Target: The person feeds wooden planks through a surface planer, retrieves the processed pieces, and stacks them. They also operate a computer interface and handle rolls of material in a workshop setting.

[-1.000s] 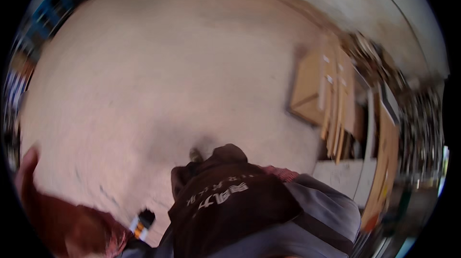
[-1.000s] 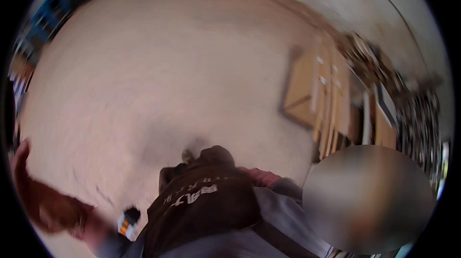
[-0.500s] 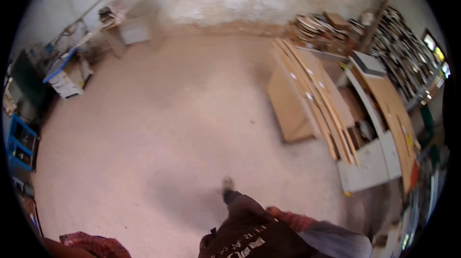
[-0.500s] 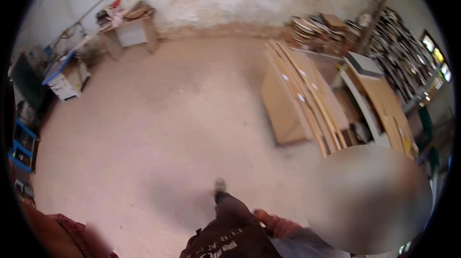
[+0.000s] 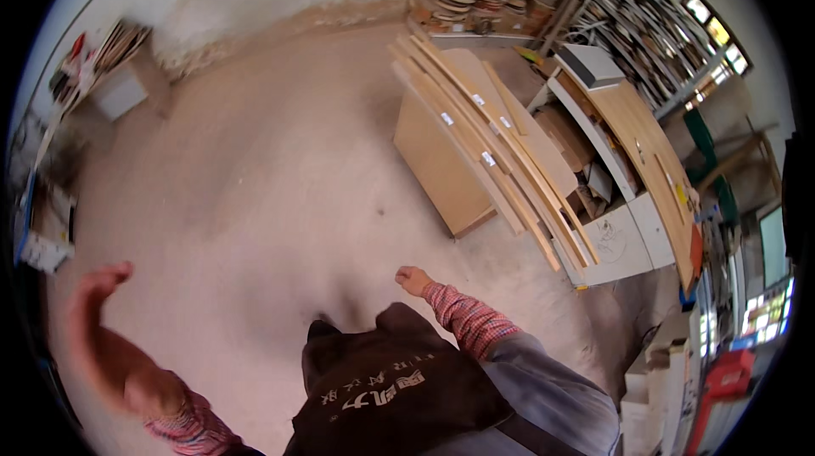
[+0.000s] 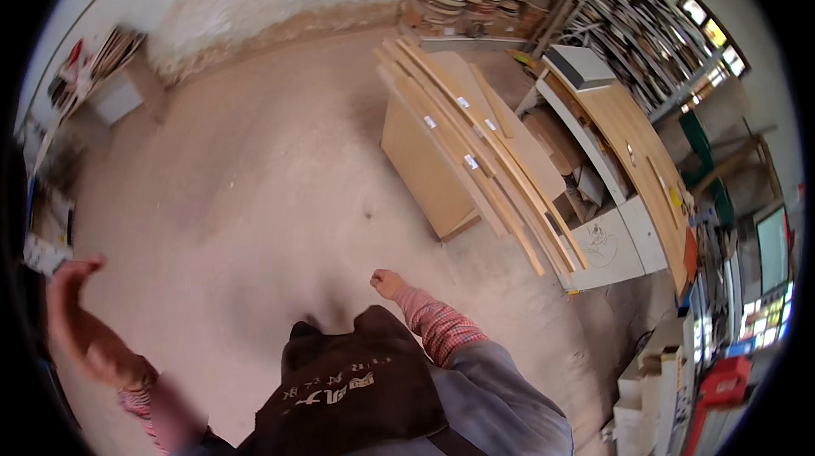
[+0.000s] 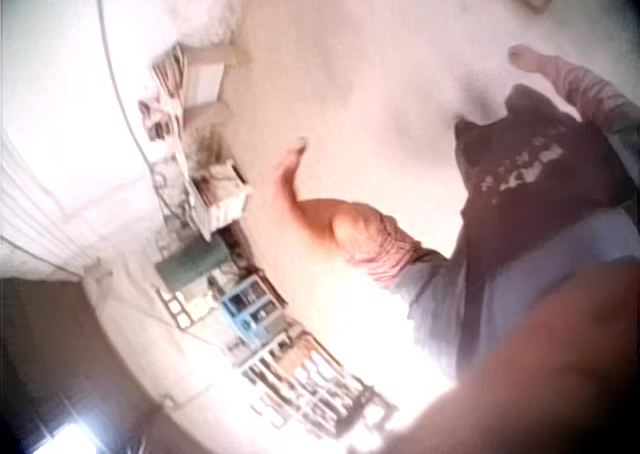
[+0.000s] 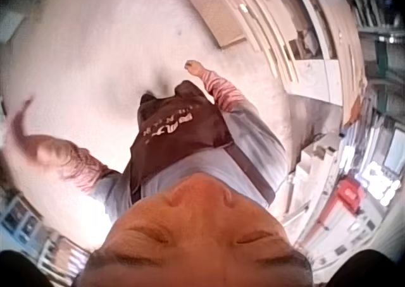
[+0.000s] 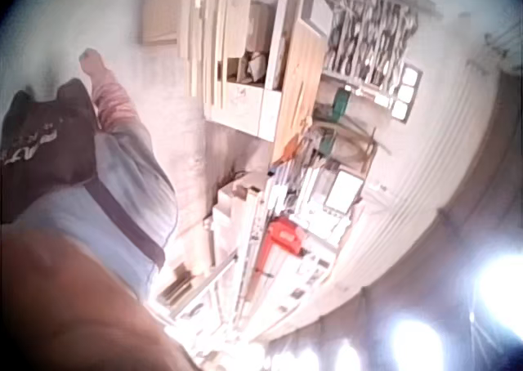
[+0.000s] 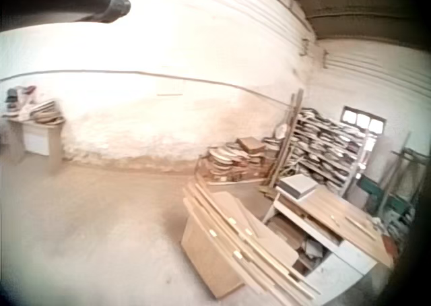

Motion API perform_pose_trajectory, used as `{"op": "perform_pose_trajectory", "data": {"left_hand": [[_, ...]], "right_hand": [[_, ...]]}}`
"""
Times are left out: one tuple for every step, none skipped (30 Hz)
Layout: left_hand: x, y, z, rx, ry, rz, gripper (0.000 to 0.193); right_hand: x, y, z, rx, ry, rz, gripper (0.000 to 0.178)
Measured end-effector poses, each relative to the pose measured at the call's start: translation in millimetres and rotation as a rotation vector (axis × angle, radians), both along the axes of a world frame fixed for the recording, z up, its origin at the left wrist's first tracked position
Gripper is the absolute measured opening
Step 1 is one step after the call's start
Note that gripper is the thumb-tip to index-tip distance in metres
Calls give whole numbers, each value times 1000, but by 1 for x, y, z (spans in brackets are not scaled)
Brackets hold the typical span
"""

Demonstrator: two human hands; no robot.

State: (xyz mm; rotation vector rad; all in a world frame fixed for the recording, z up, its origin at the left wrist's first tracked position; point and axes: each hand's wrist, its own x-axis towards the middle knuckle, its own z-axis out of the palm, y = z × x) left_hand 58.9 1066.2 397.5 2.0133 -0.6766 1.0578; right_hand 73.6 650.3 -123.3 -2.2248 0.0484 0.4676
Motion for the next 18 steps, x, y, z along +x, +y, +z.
{"op": "perform_pose_trajectory", "data": {"left_hand": [[23,11,-47,-160,90,149,69],[53,34,-84,-154,222,160,59],[72,53,-127,-228,399,201,55],[91,70,-173,-313,587,223,39],[109,79,-219,-295,782,302,30],[121,77,-262,-385,914,272,29],[135,77,-297,163,771,400,34],[141,73,-322,344,1173,442,40],[146,61,-337,540,1294,372,44],[161,56,-344,734,1381,185,41],[178,53,-343,588,1383,-2,41],[203,53,-335,463,1334,-186,42],[228,52,-322,437,1239,-166,42],[248,50,-305,428,1139,-135,42],[273,49,-284,467,1030,-105,43],[312,46,-273,542,925,-78,44],[341,47,-256,585,856,-67,44],[370,44,-240,643,784,-66,44]], "right_hand": [[18,9,5,50,-24,-18,31],[31,10,2,-3,-137,-9,30],[34,9,-8,-30,-304,40,30],[36,5,-22,24,-79,1,28],[36,-5,-37,21,-40,9,28],[32,-17,-50,-44,21,35,37],[30,-23,-64,-381,-96,206,34],[35,-34,-71,-206,330,24,31],[36,-33,-77,-270,395,39,31],[46,-30,-79,-242,472,-31,31],[62,-22,-78,-193,542,-116,31],[84,-9,-75,-145,581,-181,31],[107,8,-69,-106,601,-216,30],[135,24,-62,-74,598,-224,30],[163,43,-52,-45,595,-219,30],[195,57,-47,-16,589,-209,30],[225,74,-39,9,577,-193,30],[254,86,-32,30,566,-184,29]]}}
